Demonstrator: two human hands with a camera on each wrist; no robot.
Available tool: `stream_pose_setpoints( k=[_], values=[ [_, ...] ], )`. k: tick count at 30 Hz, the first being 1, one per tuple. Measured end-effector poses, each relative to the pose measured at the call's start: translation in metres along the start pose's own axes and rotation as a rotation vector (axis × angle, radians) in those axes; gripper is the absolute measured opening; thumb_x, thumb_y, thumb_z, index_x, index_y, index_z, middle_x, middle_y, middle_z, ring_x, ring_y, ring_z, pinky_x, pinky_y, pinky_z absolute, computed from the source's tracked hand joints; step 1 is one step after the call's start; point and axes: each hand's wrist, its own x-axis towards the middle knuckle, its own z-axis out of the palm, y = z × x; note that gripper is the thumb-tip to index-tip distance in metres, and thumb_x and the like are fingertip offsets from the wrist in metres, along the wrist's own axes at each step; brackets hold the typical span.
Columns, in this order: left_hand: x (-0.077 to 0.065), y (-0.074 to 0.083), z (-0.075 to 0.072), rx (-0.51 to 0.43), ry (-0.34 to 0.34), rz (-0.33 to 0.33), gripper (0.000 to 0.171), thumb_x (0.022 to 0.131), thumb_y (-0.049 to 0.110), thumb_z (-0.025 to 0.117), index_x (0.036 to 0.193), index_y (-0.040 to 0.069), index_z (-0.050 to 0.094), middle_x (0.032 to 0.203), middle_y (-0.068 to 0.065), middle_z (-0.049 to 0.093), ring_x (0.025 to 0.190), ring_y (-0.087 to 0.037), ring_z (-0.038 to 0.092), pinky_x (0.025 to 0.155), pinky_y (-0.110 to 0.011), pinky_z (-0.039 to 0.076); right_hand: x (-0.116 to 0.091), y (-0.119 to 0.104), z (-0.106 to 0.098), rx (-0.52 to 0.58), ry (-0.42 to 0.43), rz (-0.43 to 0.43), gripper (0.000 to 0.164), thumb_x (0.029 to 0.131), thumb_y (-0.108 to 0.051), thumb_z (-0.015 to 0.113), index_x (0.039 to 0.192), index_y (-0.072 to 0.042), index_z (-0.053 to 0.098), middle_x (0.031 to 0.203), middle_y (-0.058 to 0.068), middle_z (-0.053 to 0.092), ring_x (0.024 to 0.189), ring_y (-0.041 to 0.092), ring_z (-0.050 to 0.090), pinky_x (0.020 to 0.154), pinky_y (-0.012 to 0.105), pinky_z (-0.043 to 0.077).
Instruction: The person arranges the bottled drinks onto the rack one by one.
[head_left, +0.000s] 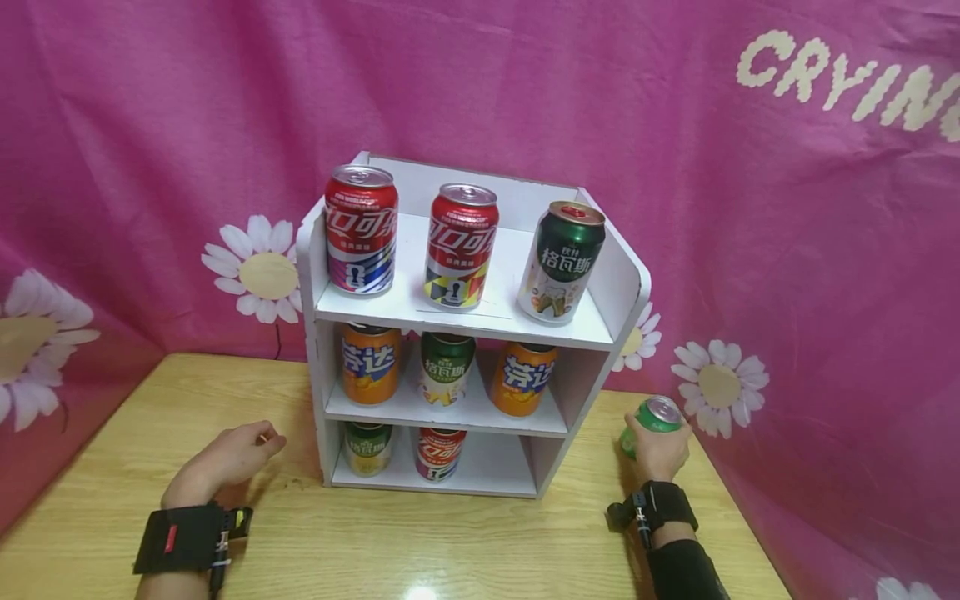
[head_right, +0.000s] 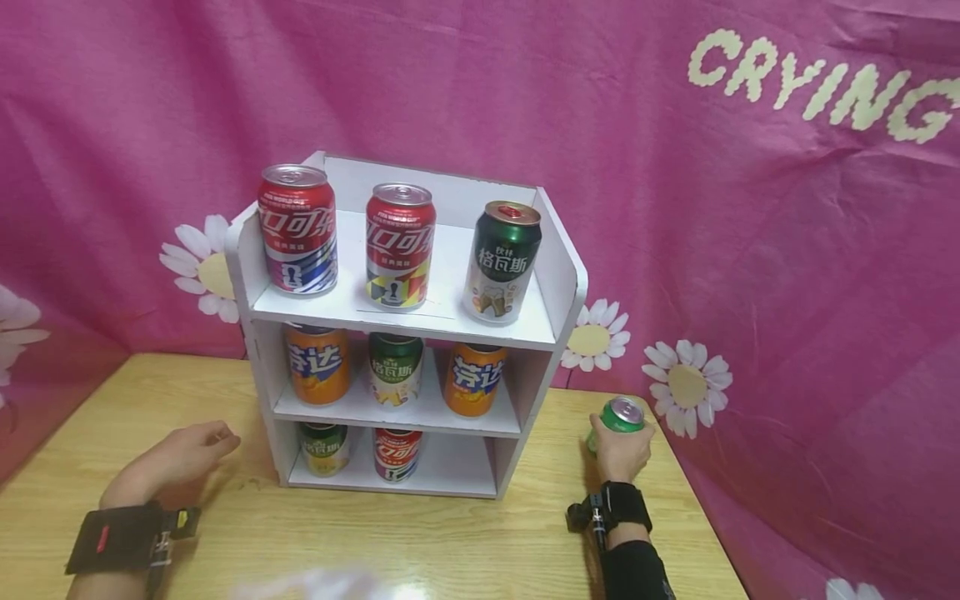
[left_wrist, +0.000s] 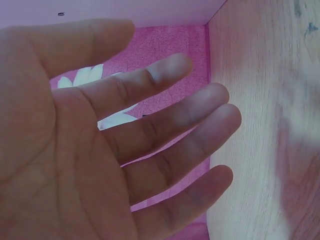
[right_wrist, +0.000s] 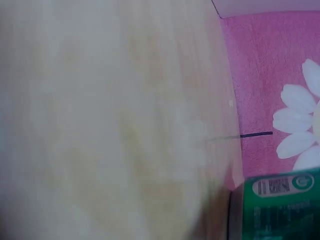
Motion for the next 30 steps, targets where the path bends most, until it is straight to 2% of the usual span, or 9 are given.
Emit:
stream_pose_setpoints(
  k=[6,11,17,22,30],
  values=[
    [0.002,-0.002,0.000,0.015,-0.005,0.002,0.026,0.098,0.022,0.048,0.101,-0.001,0.060,0.095,-0.018,0.062,0.082,-0.027,0.054,0.067,-0.040,0.045,-0.013,-0.004,-0.009,-0.025,-0.108,-0.156,0.092,0.073,-0.036,0.080,0.140,0.000,0.029,0.127,0.023,0.046,0.118,0.038,0.045,0.097,0.054,0.038],
    [0.004,-0.006,-0.002,0.035,-0.016,-0.020,0.027,0.098,0.023,0.047,0.102,-0.001,0.059,0.094,-0.017,0.062,0.081,-0.027,0.054,0.066,-0.040,0.044,-0.034,-0.023,-0.019,-0.005,-0.202,-0.252,0.091,0.072,-0.037,0.082,0.139,-0.001,0.032,0.125,0.021,0.048,0.114,0.035,0.048,0.095,0.054,0.040],
    [0.005,-0.003,-0.002,0.024,-0.038,-0.026,0.029,0.099,0.024,0.046,0.103,-0.002,0.058,0.094,-0.017,0.062,0.083,-0.027,0.054,0.068,-0.042,0.045,-0.058,-0.045,-0.030,0.014,-0.301,-0.299,0.088,0.071,-0.037,0.083,0.137,-0.004,0.035,0.122,0.019,0.052,0.110,0.032,0.051,0.091,0.050,0.043],
    [0.006,-0.001,-0.001,0.022,-0.040,-0.029,0.031,0.099,0.025,0.046,0.104,-0.003,0.058,0.095,-0.018,0.062,0.084,-0.027,0.055,0.069,-0.043,0.046,-0.071,-0.055,-0.042,0.002,-0.371,-0.363,0.082,0.072,-0.035,0.083,0.133,-0.004,0.038,0.119,0.016,0.054,0.107,0.029,0.053,0.089,0.047,0.045],
    [0.005,-0.002,0.001,0.026,-0.036,-0.010,0.028,0.098,0.023,0.048,0.102,-0.002,0.059,0.091,-0.016,0.061,0.079,-0.026,0.052,0.064,-0.038,0.043,-0.085,-0.071,-0.063,0.036,-0.425,-0.428,0.075,0.074,-0.029,0.082,0.134,-0.008,0.041,0.118,0.012,0.056,0.104,0.024,0.055,0.086,0.040,0.047]
  ],
)
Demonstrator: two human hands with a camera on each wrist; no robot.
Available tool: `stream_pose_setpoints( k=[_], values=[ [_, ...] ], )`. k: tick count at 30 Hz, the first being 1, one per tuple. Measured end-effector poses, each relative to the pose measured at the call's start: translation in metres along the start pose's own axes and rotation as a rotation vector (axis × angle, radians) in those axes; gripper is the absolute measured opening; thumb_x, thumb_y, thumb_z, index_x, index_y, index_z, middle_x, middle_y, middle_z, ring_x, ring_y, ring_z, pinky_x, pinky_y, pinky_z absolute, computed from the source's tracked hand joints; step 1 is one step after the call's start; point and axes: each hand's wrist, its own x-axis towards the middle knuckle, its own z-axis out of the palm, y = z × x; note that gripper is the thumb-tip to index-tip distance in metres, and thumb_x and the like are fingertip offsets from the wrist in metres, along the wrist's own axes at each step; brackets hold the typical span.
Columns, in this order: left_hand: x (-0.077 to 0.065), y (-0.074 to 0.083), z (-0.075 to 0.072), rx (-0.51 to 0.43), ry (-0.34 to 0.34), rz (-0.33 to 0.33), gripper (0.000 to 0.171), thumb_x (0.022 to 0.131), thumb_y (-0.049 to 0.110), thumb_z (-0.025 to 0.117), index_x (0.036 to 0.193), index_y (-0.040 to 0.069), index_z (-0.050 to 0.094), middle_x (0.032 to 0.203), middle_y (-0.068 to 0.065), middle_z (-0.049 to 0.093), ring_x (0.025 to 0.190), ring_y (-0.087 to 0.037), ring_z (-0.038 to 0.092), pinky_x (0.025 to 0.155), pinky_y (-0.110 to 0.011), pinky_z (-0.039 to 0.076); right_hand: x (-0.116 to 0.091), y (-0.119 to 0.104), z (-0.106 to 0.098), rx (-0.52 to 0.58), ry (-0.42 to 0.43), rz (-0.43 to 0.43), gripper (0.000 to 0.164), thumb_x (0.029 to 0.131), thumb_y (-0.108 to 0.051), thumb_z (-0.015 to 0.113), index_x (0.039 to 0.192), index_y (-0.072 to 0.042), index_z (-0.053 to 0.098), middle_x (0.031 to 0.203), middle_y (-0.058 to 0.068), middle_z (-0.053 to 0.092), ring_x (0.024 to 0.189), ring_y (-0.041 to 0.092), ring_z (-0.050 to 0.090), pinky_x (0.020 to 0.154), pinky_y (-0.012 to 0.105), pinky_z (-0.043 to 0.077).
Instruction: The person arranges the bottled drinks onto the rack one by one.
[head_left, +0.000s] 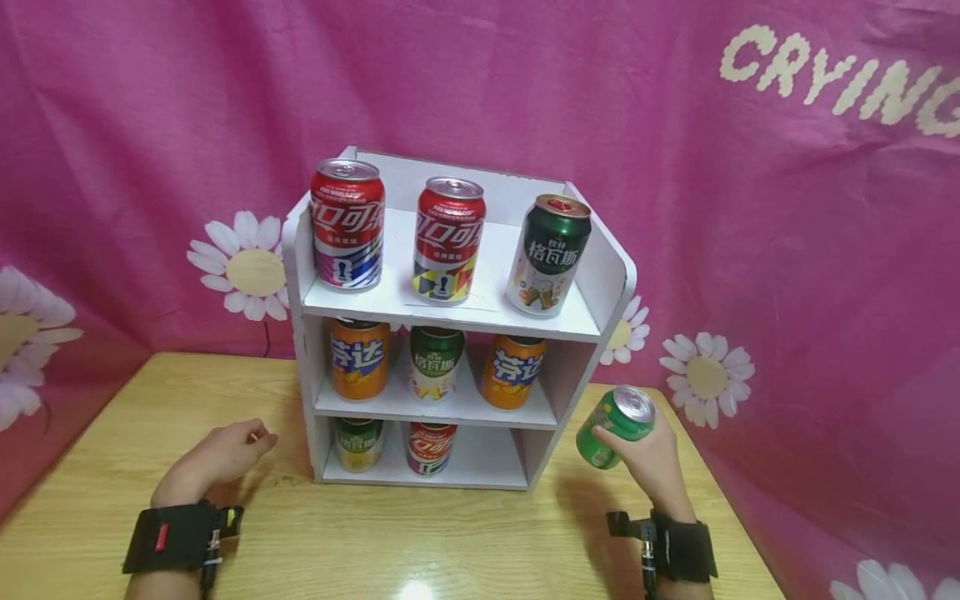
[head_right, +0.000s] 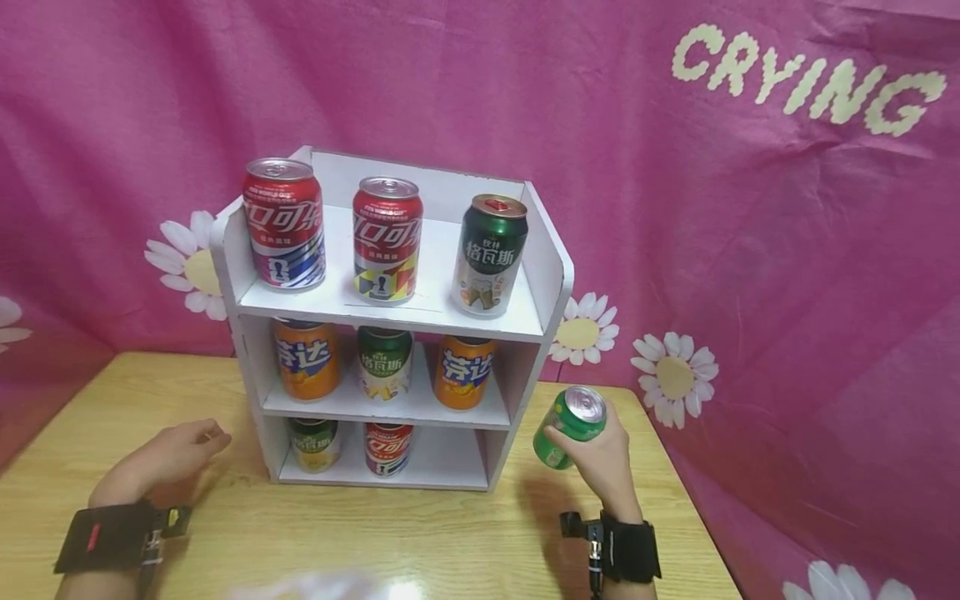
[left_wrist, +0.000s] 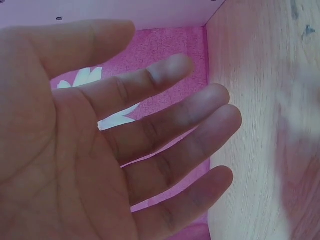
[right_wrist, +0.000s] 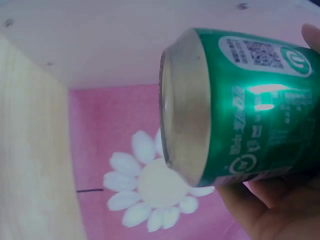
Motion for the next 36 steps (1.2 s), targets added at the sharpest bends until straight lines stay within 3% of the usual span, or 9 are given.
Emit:
stream_pose_setpoints(
  k=[10,18,27,31,36],
  values=[
    [0.000,0.000,-0.001,0.013,0.000,-0.004,0.028,0.098,0.022,0.047,0.102,-0.003,0.059,0.094,-0.018,0.062,0.082,-0.027,0.054,0.068,-0.042,0.045,-0.014,-0.022,-0.009,0.016,-0.086,-0.073,0.072,0.073,-0.018,0.083,0.133,-0.009,0.043,0.118,0.011,0.057,0.101,0.013,0.055,0.082,0.025,0.048],
    [-0.001,0.000,-0.001,0.012,0.011,0.004,0.028,0.098,0.024,0.047,0.101,-0.002,0.059,0.091,-0.016,0.062,0.080,-0.026,0.054,0.066,-0.040,0.044,-0.023,-0.033,-0.009,0.099,-0.204,-0.172,0.066,0.073,-0.004,0.080,0.128,-0.001,0.045,0.115,0.015,0.058,0.099,0.008,0.059,0.082,0.025,0.050],
    [0.000,0.000,-0.001,0.002,0.000,-0.014,0.028,0.098,0.022,0.047,0.101,-0.003,0.059,0.091,-0.017,0.061,0.079,-0.026,0.052,0.064,-0.038,0.043,-0.032,-0.046,0.000,0.128,-0.313,-0.238,0.069,0.066,-0.002,0.083,0.124,-0.002,0.046,0.112,0.014,0.059,0.098,0.016,0.060,0.082,0.031,0.051],
    [0.000,0.001,-0.001,0.008,-0.003,-0.014,0.028,0.099,0.022,0.046,0.103,-0.003,0.059,0.093,-0.017,0.061,0.080,-0.026,0.052,0.065,-0.038,0.043,-0.033,-0.049,0.008,0.212,-0.398,-0.286,0.066,0.067,0.001,0.082,0.122,-0.002,0.047,0.113,0.015,0.061,0.100,0.018,0.060,0.084,0.032,0.051],
    [0.000,0.002,-0.001,0.008,-0.011,-0.025,0.029,0.099,0.023,0.047,0.104,-0.003,0.059,0.096,-0.020,0.061,0.081,-0.027,0.053,0.066,-0.040,0.044,-0.035,-0.051,0.018,0.374,-0.570,-0.377,0.065,0.070,0.007,0.077,0.125,0.004,0.042,0.119,0.020,0.059,0.108,0.022,0.058,0.089,0.036,0.049]
  ],
)
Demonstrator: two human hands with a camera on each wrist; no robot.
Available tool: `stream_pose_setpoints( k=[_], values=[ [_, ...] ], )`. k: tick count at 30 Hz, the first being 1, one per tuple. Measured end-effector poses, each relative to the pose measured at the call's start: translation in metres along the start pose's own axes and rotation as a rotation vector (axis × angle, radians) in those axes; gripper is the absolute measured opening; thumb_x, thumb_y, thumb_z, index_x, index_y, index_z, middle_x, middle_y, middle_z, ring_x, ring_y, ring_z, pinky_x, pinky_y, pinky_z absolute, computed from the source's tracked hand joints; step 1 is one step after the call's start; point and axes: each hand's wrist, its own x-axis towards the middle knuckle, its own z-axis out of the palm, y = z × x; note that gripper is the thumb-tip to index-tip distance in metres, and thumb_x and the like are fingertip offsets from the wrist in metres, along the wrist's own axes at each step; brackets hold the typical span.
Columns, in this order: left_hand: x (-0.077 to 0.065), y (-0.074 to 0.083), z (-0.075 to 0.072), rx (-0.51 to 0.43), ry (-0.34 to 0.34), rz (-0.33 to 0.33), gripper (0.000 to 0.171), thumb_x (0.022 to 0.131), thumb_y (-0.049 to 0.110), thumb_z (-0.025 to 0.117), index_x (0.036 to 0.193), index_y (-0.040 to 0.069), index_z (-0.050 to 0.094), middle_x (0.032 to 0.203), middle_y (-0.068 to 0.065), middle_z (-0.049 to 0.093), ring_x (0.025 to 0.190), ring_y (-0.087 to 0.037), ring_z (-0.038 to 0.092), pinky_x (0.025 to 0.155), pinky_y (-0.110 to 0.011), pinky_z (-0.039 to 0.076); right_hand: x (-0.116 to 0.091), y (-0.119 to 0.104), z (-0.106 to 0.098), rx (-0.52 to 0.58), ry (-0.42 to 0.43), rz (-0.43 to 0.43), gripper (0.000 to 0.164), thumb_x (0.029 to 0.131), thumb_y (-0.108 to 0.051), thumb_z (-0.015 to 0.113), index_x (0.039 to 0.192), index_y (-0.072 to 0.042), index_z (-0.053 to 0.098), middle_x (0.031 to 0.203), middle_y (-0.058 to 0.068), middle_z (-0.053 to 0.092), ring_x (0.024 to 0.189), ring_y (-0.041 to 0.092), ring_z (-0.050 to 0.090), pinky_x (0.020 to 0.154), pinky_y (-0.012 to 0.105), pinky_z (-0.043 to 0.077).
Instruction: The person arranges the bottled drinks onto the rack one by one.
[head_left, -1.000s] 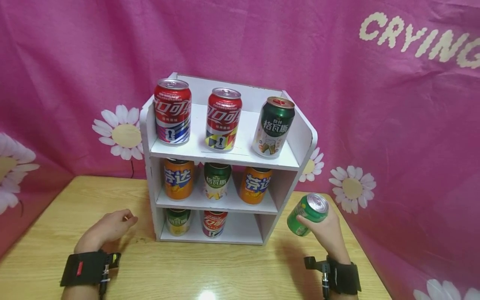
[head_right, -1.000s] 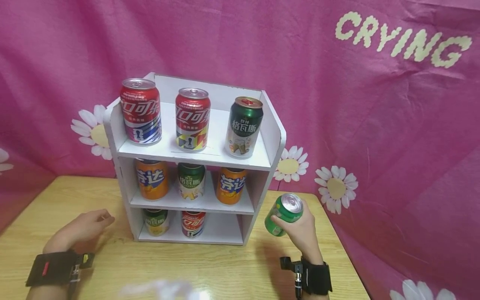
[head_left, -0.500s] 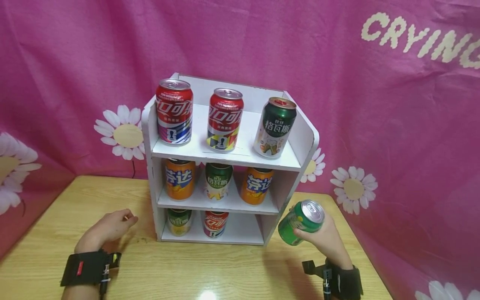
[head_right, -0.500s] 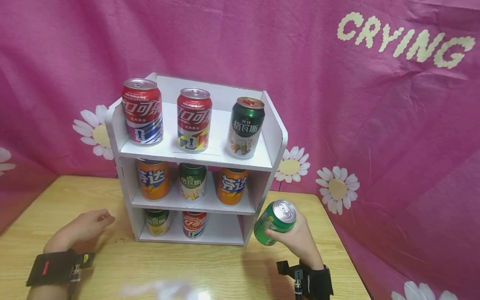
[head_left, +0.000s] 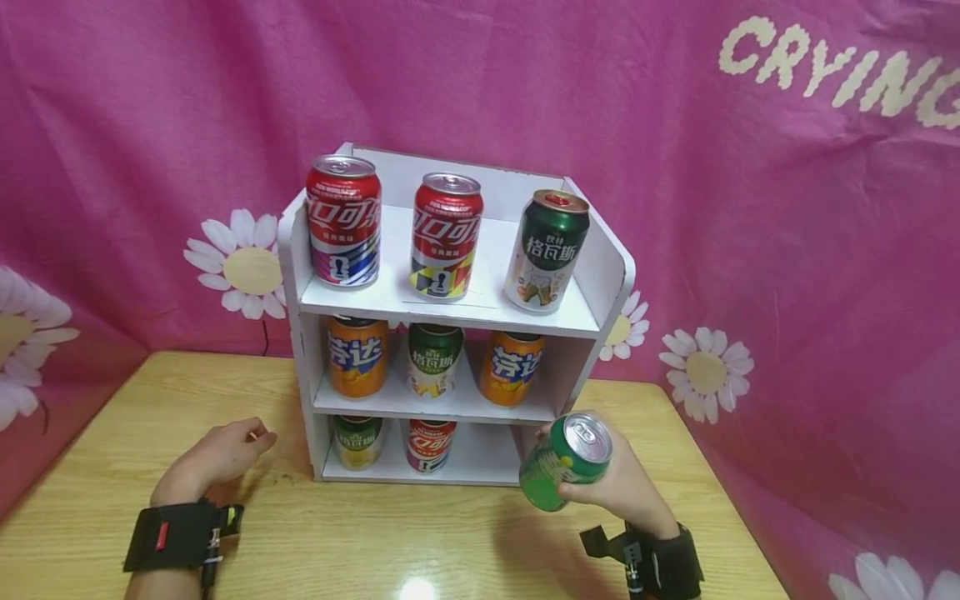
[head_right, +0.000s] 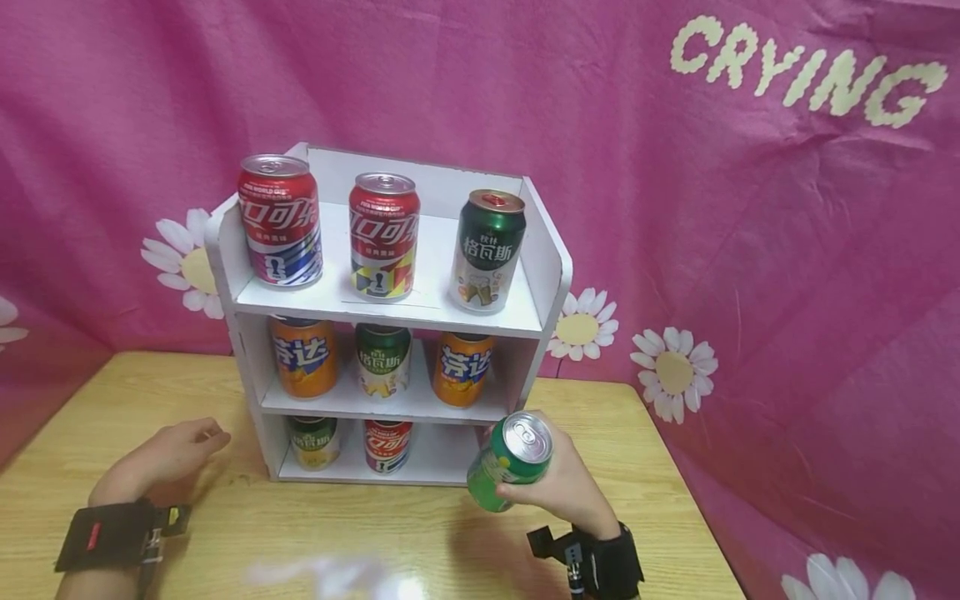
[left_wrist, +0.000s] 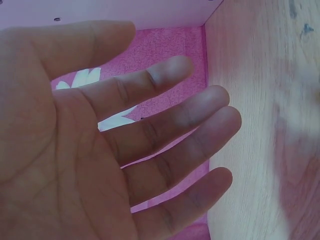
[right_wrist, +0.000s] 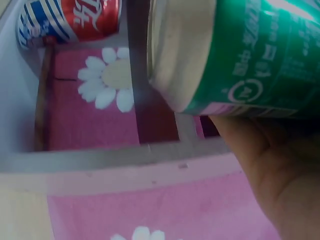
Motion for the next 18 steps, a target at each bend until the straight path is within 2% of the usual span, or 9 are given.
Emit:
stream_pose_setpoints(
  k=[4,13,18],
  values=[
    [0.001,0.000,0.000,-0.001,0.002,-0.001,0.030,0.099,0.024,0.047,0.104,-0.003,0.059,0.095,-0.019,0.061,0.082,-0.027,0.053,0.065,-0.039,0.044,0.003,0.001,0.007,0.013,-0.052,-0.003,0.065,0.071,0.004,0.078,0.126,0.004,0.042,0.118,0.019,0.058,0.108,0.023,0.058,0.089,0.036,0.049],
    [0.001,-0.006,0.001,-0.011,0.003,0.006,0.031,0.099,0.025,0.046,0.104,-0.003,0.059,0.095,-0.019,0.061,0.082,-0.027,0.053,0.065,-0.040,0.045,0.007,0.012,0.028,0.003,-0.110,0.104,0.065,0.070,-0.004,0.082,0.125,-0.005,0.048,0.117,0.014,0.061,0.106,0.024,0.059,0.091,0.035,0.048],
    [0.001,-0.006,0.001,-0.014,0.002,0.002,0.031,0.099,0.025,0.046,0.104,-0.003,0.059,0.095,-0.019,0.061,0.081,-0.027,0.053,0.064,-0.038,0.044,0.011,0.025,0.040,0.024,-0.153,0.143,0.068,0.069,-0.006,0.083,0.126,-0.004,0.046,0.116,0.012,0.060,0.105,0.023,0.059,0.090,0.035,0.048]
  ],
)
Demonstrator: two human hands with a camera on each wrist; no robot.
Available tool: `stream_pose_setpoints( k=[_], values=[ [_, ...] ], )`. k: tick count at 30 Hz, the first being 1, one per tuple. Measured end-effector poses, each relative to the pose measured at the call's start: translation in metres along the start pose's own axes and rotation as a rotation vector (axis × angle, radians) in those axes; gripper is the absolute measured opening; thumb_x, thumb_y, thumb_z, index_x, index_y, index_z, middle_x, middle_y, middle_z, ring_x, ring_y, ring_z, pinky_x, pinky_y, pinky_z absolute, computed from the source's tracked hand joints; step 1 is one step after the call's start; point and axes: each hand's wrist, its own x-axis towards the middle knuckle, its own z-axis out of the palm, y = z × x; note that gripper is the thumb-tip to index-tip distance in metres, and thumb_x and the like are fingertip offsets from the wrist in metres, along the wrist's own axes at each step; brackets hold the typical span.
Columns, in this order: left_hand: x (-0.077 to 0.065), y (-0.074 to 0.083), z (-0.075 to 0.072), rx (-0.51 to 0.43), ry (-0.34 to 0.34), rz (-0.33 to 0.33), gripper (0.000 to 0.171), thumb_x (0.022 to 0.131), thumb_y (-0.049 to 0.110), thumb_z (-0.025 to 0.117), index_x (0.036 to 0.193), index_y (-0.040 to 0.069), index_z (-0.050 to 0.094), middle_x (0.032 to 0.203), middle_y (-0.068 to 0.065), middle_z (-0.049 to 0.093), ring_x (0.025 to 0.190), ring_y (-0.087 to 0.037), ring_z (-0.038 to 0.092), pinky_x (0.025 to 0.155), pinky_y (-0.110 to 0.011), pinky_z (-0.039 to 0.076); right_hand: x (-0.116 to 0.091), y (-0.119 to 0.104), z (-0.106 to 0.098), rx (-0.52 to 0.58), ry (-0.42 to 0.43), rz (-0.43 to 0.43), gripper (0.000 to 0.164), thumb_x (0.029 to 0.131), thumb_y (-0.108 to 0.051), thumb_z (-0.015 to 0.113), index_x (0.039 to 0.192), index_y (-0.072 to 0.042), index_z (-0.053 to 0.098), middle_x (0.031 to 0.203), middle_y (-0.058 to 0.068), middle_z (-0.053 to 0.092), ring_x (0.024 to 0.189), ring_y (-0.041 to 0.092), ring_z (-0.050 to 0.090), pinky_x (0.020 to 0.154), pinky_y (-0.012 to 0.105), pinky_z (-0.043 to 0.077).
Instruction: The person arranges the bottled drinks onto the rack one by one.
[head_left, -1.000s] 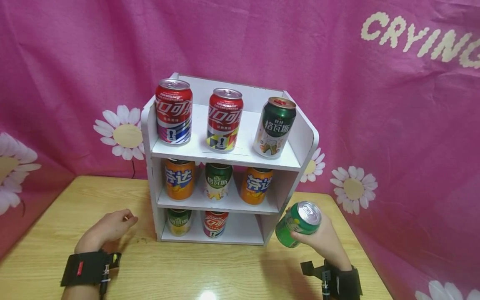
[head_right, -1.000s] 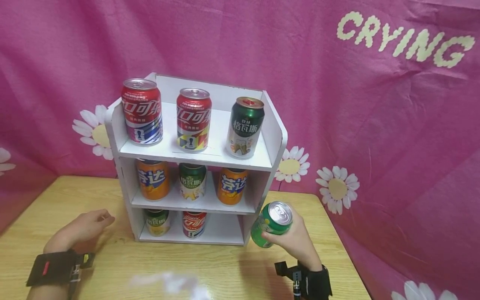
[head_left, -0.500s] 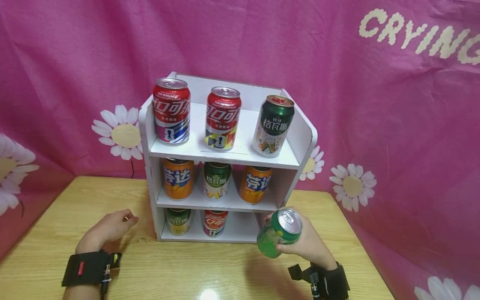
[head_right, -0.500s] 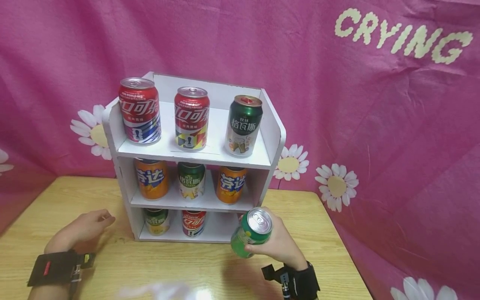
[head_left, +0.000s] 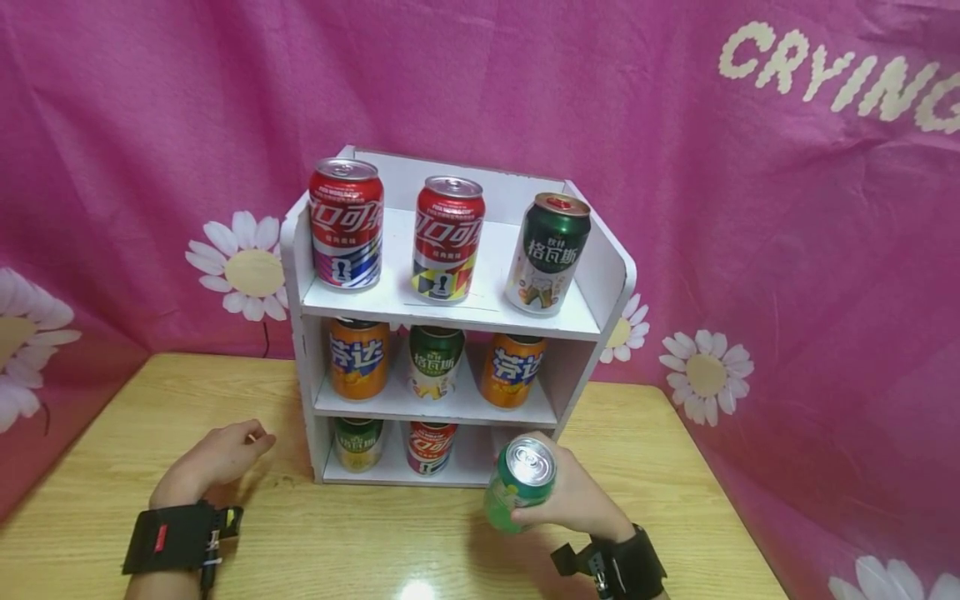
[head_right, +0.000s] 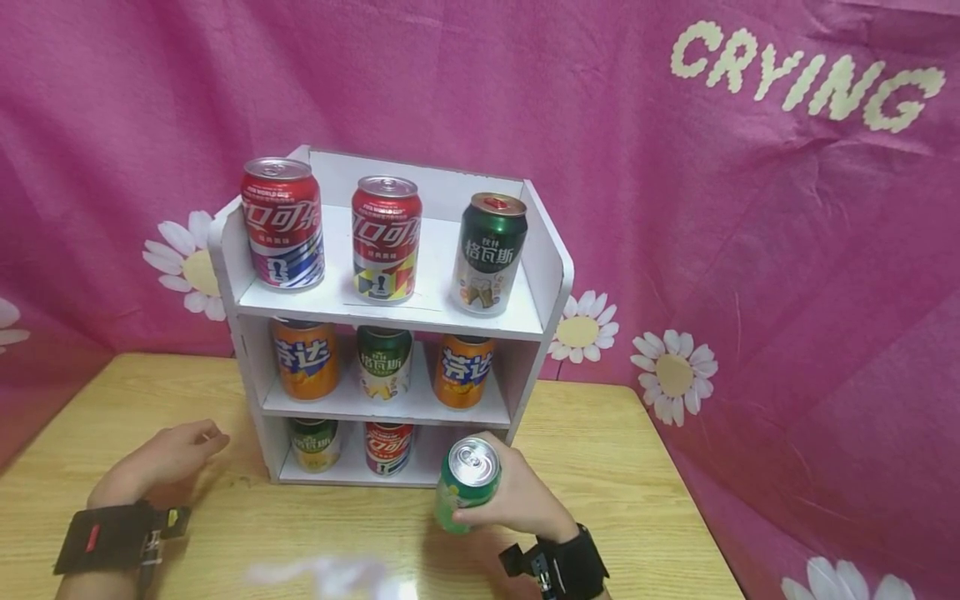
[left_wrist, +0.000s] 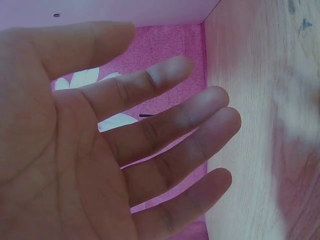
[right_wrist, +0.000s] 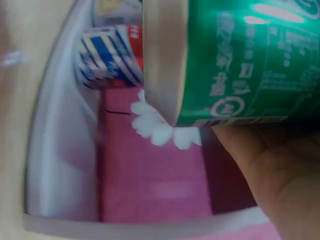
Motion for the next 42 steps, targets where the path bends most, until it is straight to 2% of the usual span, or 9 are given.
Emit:
stream_pose_setpoints(
  k=[7,11,14,19,28,34,42],
  values=[
    [-0.001,0.000,0.000,-0.003,0.011,0.009,0.029,0.099,0.023,0.046,0.102,-0.003,0.059,0.090,-0.016,0.060,0.079,-0.026,0.052,0.063,-0.038,0.043,0.009,0.020,0.014,-0.033,0.009,0.047,0.068,0.066,-0.005,0.085,0.123,-0.006,0.047,0.112,0.007,0.059,0.101,0.021,0.059,0.089,0.035,0.048],
    [-0.001,0.000,0.001,-0.002,0.001,-0.009,0.028,0.099,0.023,0.046,0.102,-0.002,0.058,0.083,-0.011,0.055,0.076,-0.024,0.048,0.061,-0.034,0.039,0.012,0.013,0.020,-0.081,0.035,0.060,0.067,0.066,-0.006,0.085,0.122,-0.004,0.048,0.110,0.006,0.059,0.100,0.019,0.059,0.090,0.033,0.047],
    [0.001,-0.002,0.000,0.017,-0.002,-0.014,0.029,0.099,0.023,0.045,0.102,-0.002,0.058,0.085,-0.013,0.058,0.077,-0.025,0.050,0.063,-0.037,0.041,0.014,0.012,0.023,-0.093,0.065,0.080,0.067,0.066,-0.009,0.085,0.122,-0.003,0.047,0.110,0.006,0.059,0.100,0.020,0.059,0.090,0.033,0.046],
    [0.002,-0.003,-0.001,0.026,-0.007,-0.015,0.029,0.099,0.023,0.045,0.101,-0.002,0.059,0.091,-0.017,0.061,0.081,-0.027,0.053,0.067,-0.042,0.045,0.019,0.033,0.026,-0.113,0.164,0.091,0.071,0.063,-0.016,0.088,0.121,-0.006,0.048,0.109,0.005,0.060,0.098,0.020,0.060,0.088,0.034,0.048],
    [0.001,-0.001,-0.001,0.034,-0.002,-0.024,0.030,0.099,0.024,0.045,0.100,-0.002,0.058,0.088,-0.015,0.059,0.078,-0.026,0.051,0.064,-0.039,0.043,0.024,0.037,0.034,-0.114,0.338,0.209,0.074,0.065,-0.016,0.087,0.124,0.002,0.046,0.109,0.011,0.060,0.098,0.021,0.059,0.087,0.037,0.047],
    [0.001,-0.001,0.001,0.016,-0.011,-0.045,0.030,0.099,0.025,0.046,0.103,-0.003,0.058,0.090,-0.016,0.059,0.079,-0.027,0.051,0.064,-0.039,0.043,0.032,0.045,0.036,-0.119,0.410,0.218,0.079,0.066,-0.015,0.086,0.130,-0.002,0.043,0.114,0.009,0.058,0.102,0.021,0.058,0.091,0.037,0.046],
    [0.002,-0.002,0.001,0.002,-0.025,-0.042,0.032,0.099,0.027,0.045,0.105,-0.002,0.057,0.090,-0.016,0.058,0.079,-0.027,0.050,0.064,-0.038,0.043,0.041,0.017,0.048,-0.098,0.470,0.213,0.065,0.070,-0.006,0.081,0.123,0.006,0.046,0.107,0.012,0.061,0.094,0.023,0.061,0.084,0.036,0.049]
  ],
)
